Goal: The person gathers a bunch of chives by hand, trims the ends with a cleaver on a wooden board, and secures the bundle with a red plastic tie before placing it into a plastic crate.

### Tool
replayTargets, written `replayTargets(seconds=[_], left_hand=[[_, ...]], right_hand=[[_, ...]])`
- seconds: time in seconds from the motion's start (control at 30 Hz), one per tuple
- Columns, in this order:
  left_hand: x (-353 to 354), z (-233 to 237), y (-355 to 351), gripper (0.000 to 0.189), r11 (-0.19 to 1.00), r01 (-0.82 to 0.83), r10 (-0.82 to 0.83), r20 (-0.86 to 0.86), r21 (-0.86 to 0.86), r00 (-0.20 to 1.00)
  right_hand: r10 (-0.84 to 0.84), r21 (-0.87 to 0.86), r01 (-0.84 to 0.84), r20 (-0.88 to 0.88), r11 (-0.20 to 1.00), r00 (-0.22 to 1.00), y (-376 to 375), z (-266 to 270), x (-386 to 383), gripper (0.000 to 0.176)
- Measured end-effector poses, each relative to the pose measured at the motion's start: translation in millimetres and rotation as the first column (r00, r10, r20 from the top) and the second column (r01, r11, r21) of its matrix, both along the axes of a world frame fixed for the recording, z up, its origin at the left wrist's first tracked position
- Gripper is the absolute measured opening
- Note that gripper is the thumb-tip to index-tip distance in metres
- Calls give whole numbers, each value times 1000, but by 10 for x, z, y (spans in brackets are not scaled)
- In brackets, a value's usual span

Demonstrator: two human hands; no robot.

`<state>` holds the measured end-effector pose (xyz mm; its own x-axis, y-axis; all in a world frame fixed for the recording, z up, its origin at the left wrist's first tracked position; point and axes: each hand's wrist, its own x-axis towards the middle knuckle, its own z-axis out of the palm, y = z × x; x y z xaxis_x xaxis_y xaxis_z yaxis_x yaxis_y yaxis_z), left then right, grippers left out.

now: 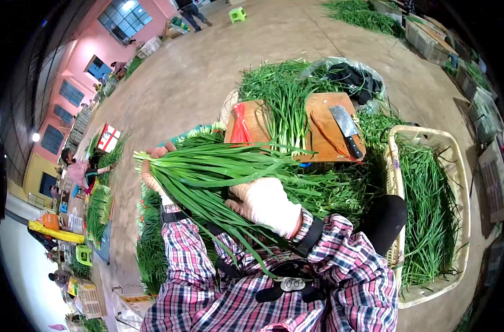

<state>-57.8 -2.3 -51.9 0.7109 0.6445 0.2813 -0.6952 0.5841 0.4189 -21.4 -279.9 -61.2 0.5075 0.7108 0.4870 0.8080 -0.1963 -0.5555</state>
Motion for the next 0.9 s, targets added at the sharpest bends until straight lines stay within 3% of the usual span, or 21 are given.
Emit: replayTargets(seconds=[0.1, 0.17, 0.27, 0.3, 0.4, 0.53, 0.57, 0.67, 0.7, 0.8, 0.87, 0.9], left_hand=[[39, -58, 32, 27, 994, 107, -110, 144, 28, 984], [21, -60, -4, 26, 997, 72, -74, 100, 21, 992], [18, 9, -85, 25, 1000, 18, -18, 30, -24, 999], [17, -7, -85, 25, 999, -2, 2, 5, -45, 1000], [38, -94, -15, 25, 993, 115, -116, 72, 21, 991], [-10, -113, -59, 17, 998, -57, 56, -95, -10, 994], [-12, -155, -39, 17, 1000, -21, 20, -79, -17, 997], [-13, -296, 86, 16, 997, 76, -77, -23, -32, 997], [-23, -213, -70, 17, 992, -103, 82, -240, -79, 967], [49, -320, -25, 19, 976, -203, 165, -349, -75, 922], [33, -384, -12, 23, 978, -204, 177, -361, -37, 916], [-5, -490, 105, 24, 985, -175, 165, -352, 2, 921]], right_hand=[[-47, -100, 46, -7, 994, 999, 56, 9, 23, 26], [-81, -210, 74, -22, 975, 996, 87, 24, -4, 28], [-41, -180, 36, -24, 983, 999, 101, -67, -8, 28], [-5, 31, 5, 6, 1000, 1000, 104, -96, 11, 26], [47, -46, -53, -121, 998, 992, 145, -105, 33, 24], [27, -35, -34, -180, 999, 983, 185, -132, 78, 20], [43, -6, -46, -264, 999, 964, 167, -133, 101, 22], [26, 27, -19, -261, 999, 965, 160, -111, 189, 22], [36, 81, -18, -235, 997, 971, 141, -76, 218, 21], [7, 257, 48, -206, 965, 979, 135, 54, 251, 16], [63, 409, 163, -487, 898, 871, 55, 247, 297, 15], [192, 518, 171, -574, 838, 796, -101, 364, 343, 16]])
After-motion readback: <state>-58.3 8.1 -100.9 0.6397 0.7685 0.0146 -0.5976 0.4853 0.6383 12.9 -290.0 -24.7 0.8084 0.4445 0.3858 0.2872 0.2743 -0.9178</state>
